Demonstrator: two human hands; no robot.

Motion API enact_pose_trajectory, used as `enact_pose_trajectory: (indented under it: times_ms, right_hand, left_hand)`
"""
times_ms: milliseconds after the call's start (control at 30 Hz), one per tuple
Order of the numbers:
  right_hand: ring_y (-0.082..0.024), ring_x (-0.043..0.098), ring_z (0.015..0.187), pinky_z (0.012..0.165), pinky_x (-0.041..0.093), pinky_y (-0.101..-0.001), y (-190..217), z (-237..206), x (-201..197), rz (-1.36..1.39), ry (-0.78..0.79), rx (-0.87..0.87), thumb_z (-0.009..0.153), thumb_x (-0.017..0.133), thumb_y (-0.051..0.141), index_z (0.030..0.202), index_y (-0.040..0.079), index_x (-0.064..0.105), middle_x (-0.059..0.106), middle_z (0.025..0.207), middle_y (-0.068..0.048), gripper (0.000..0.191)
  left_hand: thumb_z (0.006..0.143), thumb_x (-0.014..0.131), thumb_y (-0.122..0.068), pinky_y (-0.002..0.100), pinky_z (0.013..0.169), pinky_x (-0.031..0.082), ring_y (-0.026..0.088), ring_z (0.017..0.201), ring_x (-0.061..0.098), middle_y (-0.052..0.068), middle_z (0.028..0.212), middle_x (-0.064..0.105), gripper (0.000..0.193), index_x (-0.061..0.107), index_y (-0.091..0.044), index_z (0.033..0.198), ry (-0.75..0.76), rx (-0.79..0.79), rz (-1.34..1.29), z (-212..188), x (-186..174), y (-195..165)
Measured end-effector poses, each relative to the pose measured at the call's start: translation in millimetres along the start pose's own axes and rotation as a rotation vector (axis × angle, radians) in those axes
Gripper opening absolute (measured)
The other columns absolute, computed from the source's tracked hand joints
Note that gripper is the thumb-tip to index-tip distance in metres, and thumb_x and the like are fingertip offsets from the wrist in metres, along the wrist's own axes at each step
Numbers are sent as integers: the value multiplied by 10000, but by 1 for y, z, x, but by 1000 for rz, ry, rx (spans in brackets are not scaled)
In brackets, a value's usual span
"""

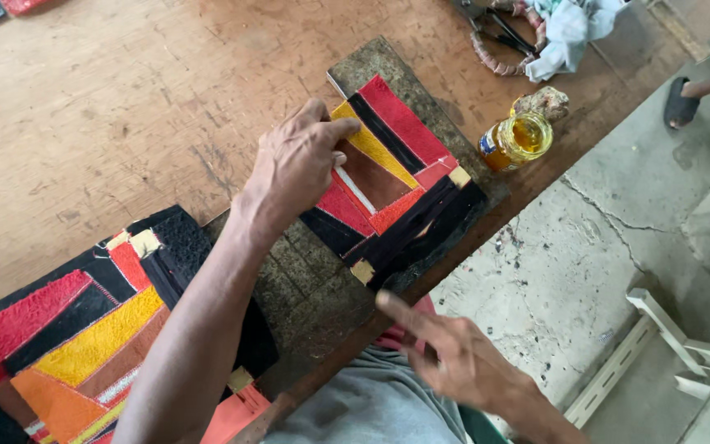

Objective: The person assembles colorful geometric fabric or leather patchwork pieces onto black backing panels at a workbench. They press and align the pieces with their fingers, apply glue from a jar, turn the panels over, and stack the finished panels with others on the table.

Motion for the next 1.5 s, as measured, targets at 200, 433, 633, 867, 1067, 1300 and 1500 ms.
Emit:
enact_pose_trajectory:
  times_ms: [200,433,633,867,1067,1300,1500]
  right_hand:
    - [-227,773,813,730,664,-381,3,-9,-11,50,56,-91,879,754,98,1563,198,438,746,1165,-140,760]
    - [-155,687,544,513,614,-287,-53,-4,-98,39,-259,312,821,726,87,1599,219,298,766,924,-91,897]
    - [-128,620,518,533,587,-310,-71,9,-118,-178,-187,369,835,731,72,1629,279,259,695,1265,-83,947]
    - [-133,699,486,554,633,-286,-71,13,-120,-62,-87,188,855,698,48,1598,247,244,425,1582,-157,894]
    - [-171,693,504,466,618,-312,-53,11,-112,-101,19,307,921,611,89,1601,300,252,497,1580,-86,797]
    - [-299,664,560,540,581,-444,-43,-2,-112,-536,-65,351,878,690,140,1589,197,351,704,843,-136,789]
    - [-216,717,755,640,608,-349,-6,-6,-114,-140,-252,-213,915,731,136,1310,67,618,722,929,-99,417]
  left_hand:
    - [997,650,-133,474,999,460,319,1153,530,161,1170,578,368,636,-136,1365,42,-58,-45,-4,10,3]
    - [758,833,-517,676,1119,233,483,1407,288,315,1518,302,799,545,-55,1342,-144,13,67,3,19,-23]
    - [738,839,-565,693,1137,92,517,1479,112,299,1613,163,890,517,-168,1467,2,10,-2,9,35,-35]
    - [742,807,-573,640,1168,153,458,1506,192,280,1628,224,867,552,-168,1465,22,-23,7,14,34,-37]
    - [741,816,-553,633,1152,118,481,1476,173,313,1597,213,864,545,-160,1461,10,9,-9,14,36,-37]
    - [809,782,-483,628,1138,188,483,1468,244,305,1601,268,781,533,-145,1469,-75,75,75,12,39,-40]
    - [825,786,-386,590,1136,250,490,1423,312,311,1579,299,845,442,4,1492,-207,-44,-55,15,29,-27]
Point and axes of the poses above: each hand's wrist, its own z-axis towards the middle knuckle, its own x-axis out of the palm, y = z × x, the point moved 5 cm from there along z, towards the middle knuckle
